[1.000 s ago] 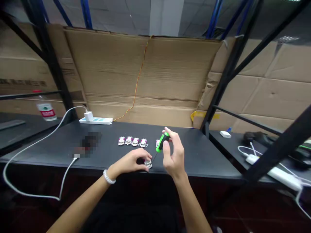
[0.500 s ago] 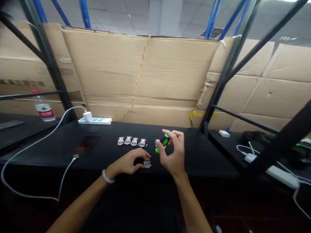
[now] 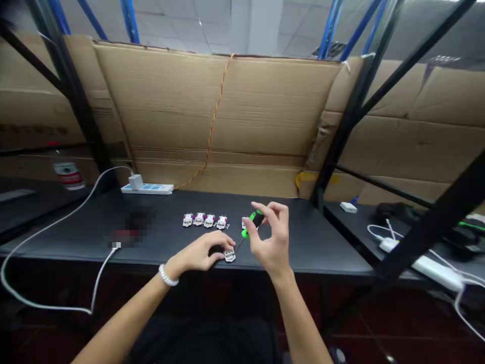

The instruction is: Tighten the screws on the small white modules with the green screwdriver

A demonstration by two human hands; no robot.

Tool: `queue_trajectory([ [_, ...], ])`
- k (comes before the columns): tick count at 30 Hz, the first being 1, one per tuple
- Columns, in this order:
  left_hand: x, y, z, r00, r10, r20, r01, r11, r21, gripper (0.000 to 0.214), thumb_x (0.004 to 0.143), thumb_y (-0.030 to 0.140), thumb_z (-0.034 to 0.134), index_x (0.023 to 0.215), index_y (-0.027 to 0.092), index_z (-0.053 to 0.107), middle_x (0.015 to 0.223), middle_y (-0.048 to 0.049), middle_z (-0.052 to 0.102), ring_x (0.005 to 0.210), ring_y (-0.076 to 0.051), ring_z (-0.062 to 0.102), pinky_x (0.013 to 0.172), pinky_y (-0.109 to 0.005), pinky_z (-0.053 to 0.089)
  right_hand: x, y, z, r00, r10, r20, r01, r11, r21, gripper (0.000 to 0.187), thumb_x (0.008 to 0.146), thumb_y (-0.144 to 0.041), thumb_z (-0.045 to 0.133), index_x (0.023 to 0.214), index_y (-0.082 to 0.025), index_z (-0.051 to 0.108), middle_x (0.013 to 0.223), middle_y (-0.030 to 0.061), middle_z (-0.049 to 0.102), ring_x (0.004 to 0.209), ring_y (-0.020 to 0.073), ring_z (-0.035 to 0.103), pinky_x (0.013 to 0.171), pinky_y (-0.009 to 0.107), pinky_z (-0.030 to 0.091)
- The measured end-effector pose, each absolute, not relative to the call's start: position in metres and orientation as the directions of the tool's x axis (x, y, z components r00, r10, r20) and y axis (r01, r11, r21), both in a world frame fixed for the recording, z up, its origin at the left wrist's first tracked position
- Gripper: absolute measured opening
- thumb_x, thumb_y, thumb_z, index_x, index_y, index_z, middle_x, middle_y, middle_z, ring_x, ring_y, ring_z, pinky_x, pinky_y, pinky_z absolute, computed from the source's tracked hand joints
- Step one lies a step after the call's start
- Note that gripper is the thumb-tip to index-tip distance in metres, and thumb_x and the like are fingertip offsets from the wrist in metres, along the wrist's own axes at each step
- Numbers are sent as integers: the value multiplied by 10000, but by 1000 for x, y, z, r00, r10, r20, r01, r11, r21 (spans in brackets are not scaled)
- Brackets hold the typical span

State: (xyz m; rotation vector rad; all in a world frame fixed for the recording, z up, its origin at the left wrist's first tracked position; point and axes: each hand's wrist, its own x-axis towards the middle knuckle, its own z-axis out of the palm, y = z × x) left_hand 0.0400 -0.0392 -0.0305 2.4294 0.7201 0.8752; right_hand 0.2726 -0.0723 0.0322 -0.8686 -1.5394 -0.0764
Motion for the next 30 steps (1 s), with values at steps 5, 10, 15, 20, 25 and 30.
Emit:
queue_trajectory([
  [5, 39, -38, -33, 655, 622, 429, 333, -748, 574, 239, 877, 76, 684, 1084, 185, 729, 1172, -98, 767, 1080, -251, 708, 1031, -410, 555, 275, -72, 32, 0, 518, 856, 466, 757, -458, 442, 1049, -258, 547, 1488, -275, 599, 1278, 108, 640, 1139, 259, 657, 970, 445, 569],
  [10, 39, -39, -32, 651, 636, 414, 355, -737, 575, 331, 863, 61, 676, 1164, 188, 723, 1193, -96, 757, 1067, -246, 698, 1009, -389, 555, 271, -72, 32, -1, 489, 872, 500, 755, -423, 415, 991, -297, 677, 1405, -278, 662, 1226, 93, 610, 1020, 235, 650, 916, 420, 580],
  [15, 39, -40, -31, 654, 641, 401, 366, -732, 574, 330, 860, 62, 672, 1160, 192, 721, 1193, -90, 758, 1091, -249, 694, 1030, -386, 543, 268, -73, 32, 22, 507, 862, 497, 742, -449, 430, 1004, -289, 644, 1434, -262, 640, 1205, 98, 622, 987, 235, 648, 898, 429, 584],
  [20, 40, -40, -31, 654, 639, 405, 368, -736, 568, 312, 868, 76, 666, 1154, 188, 721, 1185, -97, 758, 1087, -254, 696, 1036, -394, 544, 271, -76, 33, -47, 505, 862, 432, 788, -438, 444, 1032, -253, 558, 1475, -255, 592, 1272, 111, 663, 1098, 260, 666, 948, 446, 569],
  [25, 40, -39, -33, 653, 637, 409, 364, -738, 569, 320, 866, 76, 675, 1161, 193, 720, 1188, -95, 755, 1090, -254, 692, 1037, -399, 545, 267, -74, 33, 76, 474, 877, 562, 706, -431, 391, 955, -322, 728, 1336, -240, 697, 1155, 90, 603, 837, 193, 613, 808, 405, 582],
  [30, 39, -38, -34, 654, 632, 416, 355, -742, 569, 316, 868, 65, 675, 1154, 193, 716, 1179, -91, 754, 1083, -248, 695, 1029, -391, 545, 271, -73, 31, -5, 529, 848, 458, 756, -469, 489, 1060, -255, 476, 1545, -259, 538, 1295, 121, 669, 1157, 271, 668, 992, 474, 573],
])
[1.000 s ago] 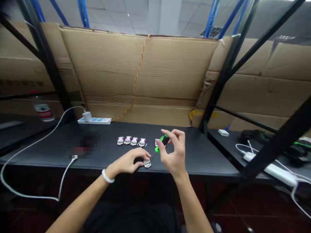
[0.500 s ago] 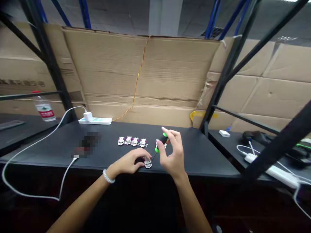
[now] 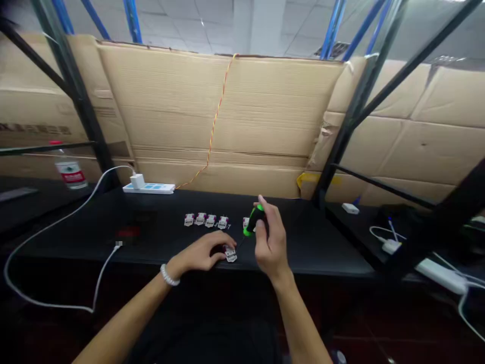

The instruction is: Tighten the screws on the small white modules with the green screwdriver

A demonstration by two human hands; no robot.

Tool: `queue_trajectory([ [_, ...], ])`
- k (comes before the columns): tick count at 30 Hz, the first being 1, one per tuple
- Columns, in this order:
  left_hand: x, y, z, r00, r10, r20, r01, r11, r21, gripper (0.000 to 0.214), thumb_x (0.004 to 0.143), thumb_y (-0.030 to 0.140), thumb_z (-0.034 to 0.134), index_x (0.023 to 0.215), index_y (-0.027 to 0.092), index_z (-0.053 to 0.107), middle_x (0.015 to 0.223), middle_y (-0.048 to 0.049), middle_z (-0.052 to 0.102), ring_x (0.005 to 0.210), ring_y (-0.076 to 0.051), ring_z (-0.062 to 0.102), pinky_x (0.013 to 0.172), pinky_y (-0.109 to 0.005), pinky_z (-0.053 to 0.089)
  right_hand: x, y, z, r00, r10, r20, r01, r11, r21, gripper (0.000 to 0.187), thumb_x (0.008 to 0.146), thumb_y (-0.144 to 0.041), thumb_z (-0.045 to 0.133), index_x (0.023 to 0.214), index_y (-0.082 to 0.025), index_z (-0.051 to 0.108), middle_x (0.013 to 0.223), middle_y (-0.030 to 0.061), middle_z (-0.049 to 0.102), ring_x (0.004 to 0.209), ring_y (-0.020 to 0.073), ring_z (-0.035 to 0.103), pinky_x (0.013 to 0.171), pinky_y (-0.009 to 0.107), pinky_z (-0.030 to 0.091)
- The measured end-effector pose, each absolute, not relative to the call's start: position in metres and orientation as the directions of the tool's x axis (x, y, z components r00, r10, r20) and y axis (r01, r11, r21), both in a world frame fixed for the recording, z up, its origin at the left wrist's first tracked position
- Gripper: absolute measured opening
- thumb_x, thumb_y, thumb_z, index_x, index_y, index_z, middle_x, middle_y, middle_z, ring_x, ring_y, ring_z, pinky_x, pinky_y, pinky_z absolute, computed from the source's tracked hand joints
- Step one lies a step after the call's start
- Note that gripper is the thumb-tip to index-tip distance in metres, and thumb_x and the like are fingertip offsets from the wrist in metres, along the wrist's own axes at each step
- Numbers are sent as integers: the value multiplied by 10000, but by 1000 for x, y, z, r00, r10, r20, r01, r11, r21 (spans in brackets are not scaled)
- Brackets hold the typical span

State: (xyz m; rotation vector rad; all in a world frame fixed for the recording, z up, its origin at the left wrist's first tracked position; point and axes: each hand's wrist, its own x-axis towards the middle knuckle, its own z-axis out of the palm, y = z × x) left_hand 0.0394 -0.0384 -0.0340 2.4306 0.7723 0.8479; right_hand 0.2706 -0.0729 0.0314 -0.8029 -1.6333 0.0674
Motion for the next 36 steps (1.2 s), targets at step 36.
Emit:
queue_trajectory([
  [36, 40, -38, -34, 657, 627, 418, 358, -748, 559, 304, 876, 73, 673, 1151, 194, 717, 1176, -91, 756, 1078, -249, 691, 1028, -394, 541, 270, -75, 36, 40, 509, 860, 566, 697, -439, 438, 1029, -271, 550, 1461, -269, 617, 1188, 99, 631, 980, 235, 645, 853, 425, 581],
])
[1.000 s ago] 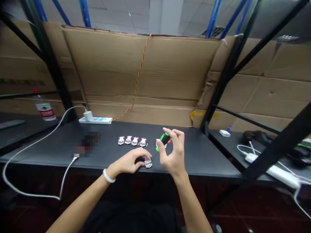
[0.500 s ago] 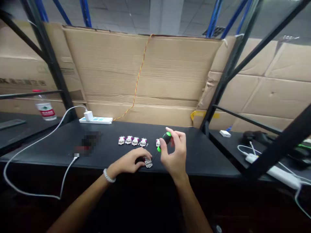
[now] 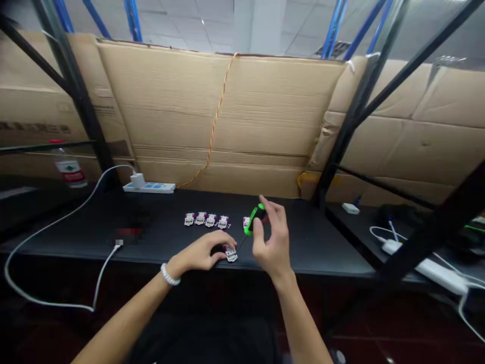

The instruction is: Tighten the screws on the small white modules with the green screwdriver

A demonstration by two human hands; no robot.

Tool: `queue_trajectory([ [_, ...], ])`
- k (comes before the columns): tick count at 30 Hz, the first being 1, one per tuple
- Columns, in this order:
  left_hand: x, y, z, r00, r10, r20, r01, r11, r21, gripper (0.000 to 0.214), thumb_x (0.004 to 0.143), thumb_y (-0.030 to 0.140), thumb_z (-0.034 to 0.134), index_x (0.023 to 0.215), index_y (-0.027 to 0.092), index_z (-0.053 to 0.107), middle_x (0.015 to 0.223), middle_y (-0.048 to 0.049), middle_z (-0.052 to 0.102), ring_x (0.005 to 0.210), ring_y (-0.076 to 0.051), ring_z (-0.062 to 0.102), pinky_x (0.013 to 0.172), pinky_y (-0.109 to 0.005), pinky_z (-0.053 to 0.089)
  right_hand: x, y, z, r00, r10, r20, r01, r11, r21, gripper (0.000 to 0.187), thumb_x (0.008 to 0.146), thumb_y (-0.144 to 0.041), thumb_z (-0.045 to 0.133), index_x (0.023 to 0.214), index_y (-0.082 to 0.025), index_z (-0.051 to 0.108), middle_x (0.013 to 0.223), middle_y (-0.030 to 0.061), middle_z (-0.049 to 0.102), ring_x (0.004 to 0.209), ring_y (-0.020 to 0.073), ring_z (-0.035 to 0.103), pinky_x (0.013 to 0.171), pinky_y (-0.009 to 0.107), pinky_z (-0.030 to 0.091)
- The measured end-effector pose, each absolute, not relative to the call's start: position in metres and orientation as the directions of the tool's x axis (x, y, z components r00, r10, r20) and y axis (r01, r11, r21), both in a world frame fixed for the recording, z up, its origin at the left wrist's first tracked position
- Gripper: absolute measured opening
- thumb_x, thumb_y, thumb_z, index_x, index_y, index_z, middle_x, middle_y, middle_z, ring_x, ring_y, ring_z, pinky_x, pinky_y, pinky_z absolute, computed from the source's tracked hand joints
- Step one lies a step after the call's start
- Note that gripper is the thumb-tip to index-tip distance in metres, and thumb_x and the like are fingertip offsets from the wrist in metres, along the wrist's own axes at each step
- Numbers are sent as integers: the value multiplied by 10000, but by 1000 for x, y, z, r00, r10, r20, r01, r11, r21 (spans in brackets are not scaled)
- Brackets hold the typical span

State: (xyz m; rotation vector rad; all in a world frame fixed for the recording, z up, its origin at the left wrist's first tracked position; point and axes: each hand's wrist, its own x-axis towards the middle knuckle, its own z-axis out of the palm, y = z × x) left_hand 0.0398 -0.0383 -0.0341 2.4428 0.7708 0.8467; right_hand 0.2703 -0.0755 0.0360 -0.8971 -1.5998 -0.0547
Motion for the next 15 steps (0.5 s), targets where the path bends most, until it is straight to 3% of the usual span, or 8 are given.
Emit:
queue_trajectory([
  [3, 40, -39, -34, 655, 628, 420, 357, -748, 560, 302, 879, 73, 671, 1152, 192, 719, 1175, -92, 757, 1088, -251, 690, 1035, -400, 540, 271, -78, 38, -4, 512, 859, 538, 725, -430, 460, 1041, -249, 492, 1491, -267, 586, 1260, 114, 643, 1101, 261, 648, 881, 428, 585],
  [7, 40, -39, -32, 653, 635, 413, 358, -739, 570, 306, 878, 75, 674, 1157, 193, 721, 1184, -94, 758, 1095, -257, 693, 1035, -402, 543, 267, -80, 39, 72, 466, 882, 625, 669, -404, 429, 947, -346, 726, 1364, -254, 684, 1093, 81, 590, 872, 218, 607, 755, 387, 580],
  [9, 41, -39, -32, 656, 632, 413, 356, -742, 568, 307, 873, 73, 678, 1152, 195, 722, 1183, -92, 762, 1093, -259, 694, 1034, -400, 542, 267, -78, 38, 95, 464, 881, 640, 649, -411, 433, 951, -342, 725, 1374, -260, 686, 1054, 66, 567, 811, 199, 577, 749, 390, 578],
  [15, 41, -39, -33, 656, 624, 425, 346, -748, 566, 299, 872, 68, 680, 1144, 188, 719, 1177, -90, 763, 1095, -253, 696, 1034, -394, 540, 272, -76, 34, -16, 511, 859, 541, 727, -423, 536, 1041, -236, 486, 1575, -284, 503, 1293, 120, 647, 1146, 276, 645, 936, 475, 589],
])
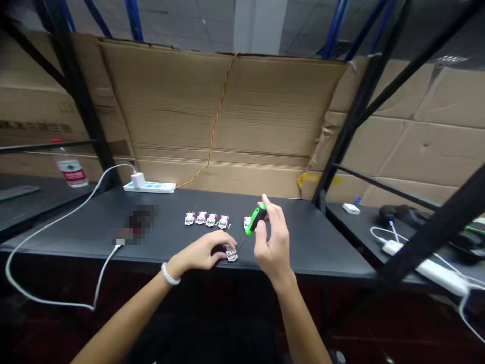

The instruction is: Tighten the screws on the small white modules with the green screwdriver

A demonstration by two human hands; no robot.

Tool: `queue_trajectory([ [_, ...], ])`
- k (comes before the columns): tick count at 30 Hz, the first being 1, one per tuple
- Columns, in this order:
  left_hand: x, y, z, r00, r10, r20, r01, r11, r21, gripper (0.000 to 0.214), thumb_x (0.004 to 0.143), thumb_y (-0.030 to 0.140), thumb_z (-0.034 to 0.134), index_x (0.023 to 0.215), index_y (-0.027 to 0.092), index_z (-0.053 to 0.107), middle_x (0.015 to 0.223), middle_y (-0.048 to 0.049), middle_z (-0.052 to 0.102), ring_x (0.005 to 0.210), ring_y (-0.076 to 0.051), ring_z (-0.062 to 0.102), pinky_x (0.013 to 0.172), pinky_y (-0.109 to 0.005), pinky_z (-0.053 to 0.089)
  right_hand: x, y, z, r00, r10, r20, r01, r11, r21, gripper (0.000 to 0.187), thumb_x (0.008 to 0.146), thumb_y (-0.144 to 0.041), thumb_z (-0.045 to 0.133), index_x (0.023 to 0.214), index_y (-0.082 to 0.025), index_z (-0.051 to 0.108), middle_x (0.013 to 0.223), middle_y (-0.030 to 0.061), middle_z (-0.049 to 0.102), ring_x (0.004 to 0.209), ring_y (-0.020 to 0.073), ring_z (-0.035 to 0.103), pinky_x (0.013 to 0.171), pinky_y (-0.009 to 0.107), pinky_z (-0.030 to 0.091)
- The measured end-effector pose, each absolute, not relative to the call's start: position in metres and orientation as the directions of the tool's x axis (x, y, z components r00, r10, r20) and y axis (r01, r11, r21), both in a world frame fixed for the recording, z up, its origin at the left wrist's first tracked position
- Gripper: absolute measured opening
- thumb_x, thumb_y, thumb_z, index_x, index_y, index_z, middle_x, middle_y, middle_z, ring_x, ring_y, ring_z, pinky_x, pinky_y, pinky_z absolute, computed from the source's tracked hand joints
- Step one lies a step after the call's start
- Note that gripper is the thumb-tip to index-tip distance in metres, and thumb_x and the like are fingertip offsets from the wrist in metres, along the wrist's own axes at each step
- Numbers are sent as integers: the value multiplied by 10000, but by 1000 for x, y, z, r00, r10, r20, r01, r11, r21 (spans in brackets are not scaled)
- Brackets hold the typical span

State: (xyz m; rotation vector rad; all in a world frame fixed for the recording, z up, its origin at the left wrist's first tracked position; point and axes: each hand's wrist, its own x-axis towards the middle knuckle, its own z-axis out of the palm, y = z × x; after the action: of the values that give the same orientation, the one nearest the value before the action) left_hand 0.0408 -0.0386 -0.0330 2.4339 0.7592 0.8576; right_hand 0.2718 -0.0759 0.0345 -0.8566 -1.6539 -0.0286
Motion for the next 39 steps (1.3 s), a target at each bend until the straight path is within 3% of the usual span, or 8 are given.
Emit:
queue_trajectory([
  [3, 41, -39, -33, 656, 625, 422, 347, -747, 567, 292, 873, 67, 673, 1136, 186, 716, 1196, -95, 760, 1091, -253, 696, 1029, -395, 544, 269, -77, 36, 15, 485, 874, 566, 717, -408, 498, 1008, -288, 602, 1504, -268, 577, 1279, 127, 626, 1128, 279, 641, 888, 451, 605],
  [6, 41, -40, -32, 656, 626, 422, 353, -749, 561, 338, 858, 41, 657, 1155, 193, 714, 1209, -90, 761, 1120, -257, 691, 1059, -403, 534, 264, -75, 35, 91, 458, 885, 609, 678, -413, 454, 948, -329, 729, 1393, -259, 668, 1143, 93, 595, 933, 229, 629, 781, 396, 605],
  [8, 41, -40, -32, 656, 624, 425, 354, -751, 557, 356, 858, 33, 649, 1169, 192, 714, 1221, -92, 759, 1136, -258, 687, 1067, -405, 531, 262, -72, 33, 109, 460, 881, 608, 670, -425, 448, 962, -320, 711, 1404, -264, 663, 1113, 80, 591, 871, 207, 618, 776, 390, 600],
  [15, 41, -41, -29, 654, 629, 421, 391, -757, 524, 329, 850, 42, 674, 1136, 198, 720, 1227, -84, 769, 1161, -270, 681, 1109, -434, 494, 267, -67, 24, 23, 496, 868, 523, 734, -434, 553, 1042, -246, 475, 1594, -243, 464, 1288, 134, 677, 1133, 282, 670, 956, 491, 582],
  [23, 42, -40, -28, 630, 647, 430, 453, -756, 472, 331, 841, 13, 641, 1103, 206, 706, 1208, -77, 770, 1144, -274, 683, 1091, -438, 495, 260, -67, 27, 101, 442, 891, 600, 688, -408, 499, 966, -327, 712, 1450, -258, 617, 1189, 103, 608, 900, 221, 625, 747, 384, 601],
  [30, 42, -38, -32, 625, 645, 439, 427, -754, 500, 305, 861, 24, 635, 1101, 203, 698, 1229, -89, 758, 1156, -268, 679, 1085, -426, 518, 266, -64, 23, -18, 461, 887, 561, 739, -372, 628, 1058, -219, 465, 1674, -259, 344, 1352, 140, 671, 1164, 282, 666, 1009, 510, 577],
  [36, 42, -37, -33, 631, 644, 432, 422, -752, 506, 326, 847, 10, 631, 1108, 193, 697, 1229, -88, 751, 1160, -266, 661, 1096, -434, 516, 257, -66, 27, 67, 372, 926, 630, 704, -329, 562, 945, -349, 750, 1468, -213, 598, 1155, 128, 656, 942, 257, 655, 763, 411, 614],
  [39, 42, -37, -33, 630, 646, 430, 422, -750, 509, 320, 855, 18, 636, 1117, 192, 697, 1220, -89, 752, 1147, -264, 662, 1081, -427, 523, 257, -66, 25, 131, 388, 912, 635, 673, -378, 506, 970, -328, 706, 1459, -231, 616, 1116, 101, 614, 874, 220, 634, 740, 388, 609],
])
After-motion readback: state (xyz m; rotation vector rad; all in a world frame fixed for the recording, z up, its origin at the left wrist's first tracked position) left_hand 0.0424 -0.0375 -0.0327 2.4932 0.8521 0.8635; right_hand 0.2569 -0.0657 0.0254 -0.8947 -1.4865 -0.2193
